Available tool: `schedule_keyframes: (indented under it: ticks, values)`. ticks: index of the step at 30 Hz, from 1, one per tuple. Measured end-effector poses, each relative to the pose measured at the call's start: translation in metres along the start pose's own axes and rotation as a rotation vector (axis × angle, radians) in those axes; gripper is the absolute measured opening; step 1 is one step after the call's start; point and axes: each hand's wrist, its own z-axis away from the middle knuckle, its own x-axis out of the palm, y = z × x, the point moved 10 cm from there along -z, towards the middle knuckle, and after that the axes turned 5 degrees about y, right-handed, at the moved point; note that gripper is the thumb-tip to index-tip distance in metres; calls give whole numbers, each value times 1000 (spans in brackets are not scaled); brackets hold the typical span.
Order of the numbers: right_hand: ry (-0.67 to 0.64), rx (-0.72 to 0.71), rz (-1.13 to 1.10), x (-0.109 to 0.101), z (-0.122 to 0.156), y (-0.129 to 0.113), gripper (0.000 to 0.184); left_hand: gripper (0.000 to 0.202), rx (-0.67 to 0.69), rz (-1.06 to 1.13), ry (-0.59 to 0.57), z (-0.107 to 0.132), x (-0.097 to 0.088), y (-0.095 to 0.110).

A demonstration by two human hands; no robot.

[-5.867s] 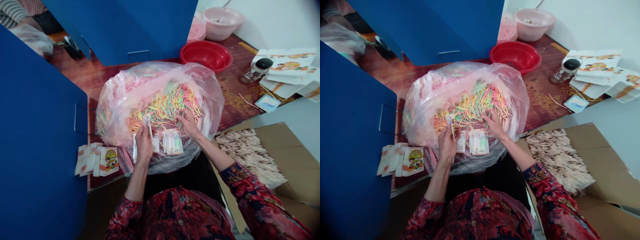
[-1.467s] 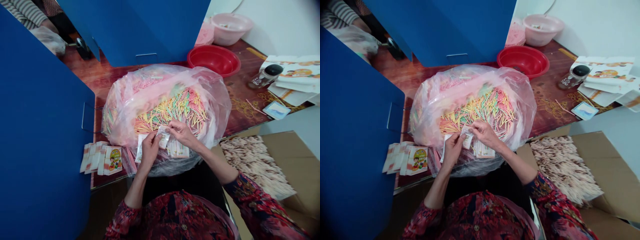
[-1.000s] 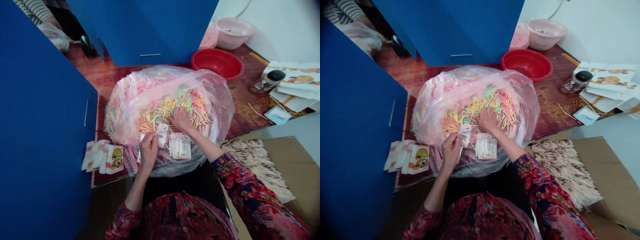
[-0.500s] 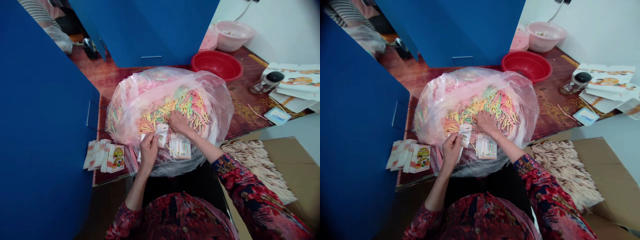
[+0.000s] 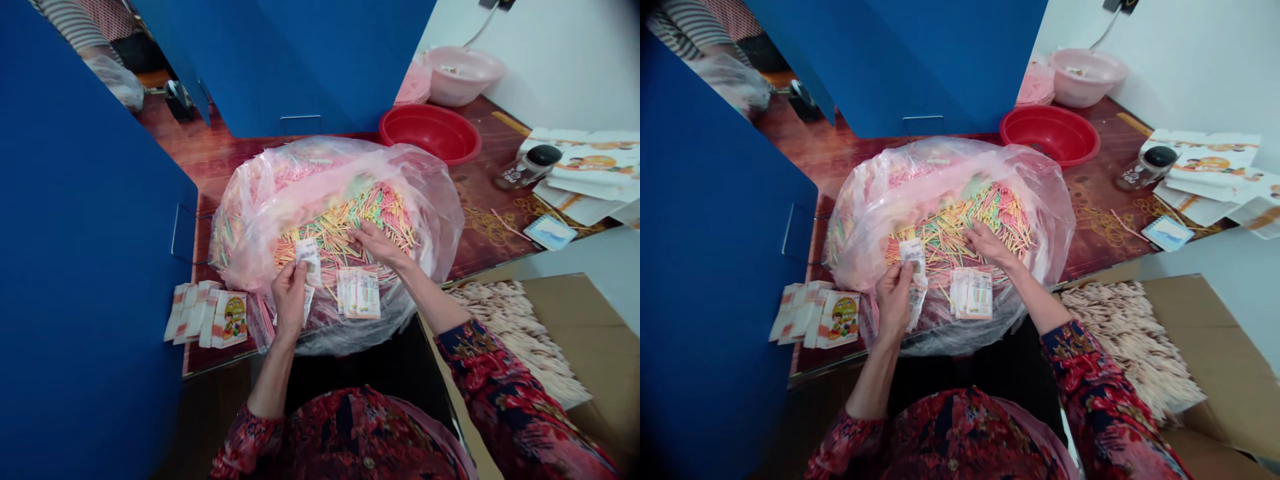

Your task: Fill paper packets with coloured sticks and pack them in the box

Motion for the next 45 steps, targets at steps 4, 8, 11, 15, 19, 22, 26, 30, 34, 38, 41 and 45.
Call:
schedule_keyframes:
  ticks: [4,8,11,15,19,22,26,30,34,38,41,45]
  values:
    - [-243,192,-304,21,17,1,41,26,-95,394,-16,-17,36,1]
    - [-377,345,-582,48,33,-13,42,20,-189,544,-67,-30,81,0]
    - [-462,331,-633,63,39,-28,37,19,-242,522,-103,-32,101,-7]
    - [-472,288,-597,64,39,-33,35,18,-233,488,-190,-29,111,-5]
    - [-118,140,-593,23,27,-29,36,12,-190,529,-67,-31,86,1]
    - [114,13,-478,-4,31,-24,35,12,-181,523,-43,-27,69,4]
    - [110,-68,-179,-3,43,-7,30,15,-171,509,-28,-19,54,3]
    - [54,-87,-64,6,47,11,13,19,-194,493,4,-12,47,-4]
    - [146,-55,-158,6,37,13,8,22,-215,509,45,-9,46,-11]
    - [331,233,-564,1,21,34,17,22,-240,557,65,-4,50,-14]
    - [328,421,-845,7,13,39,28,17,-284,577,70,0,55,-16]
    - [220,598,-1103,28,15,22,24,7,-343,635,92,6,68,-20]
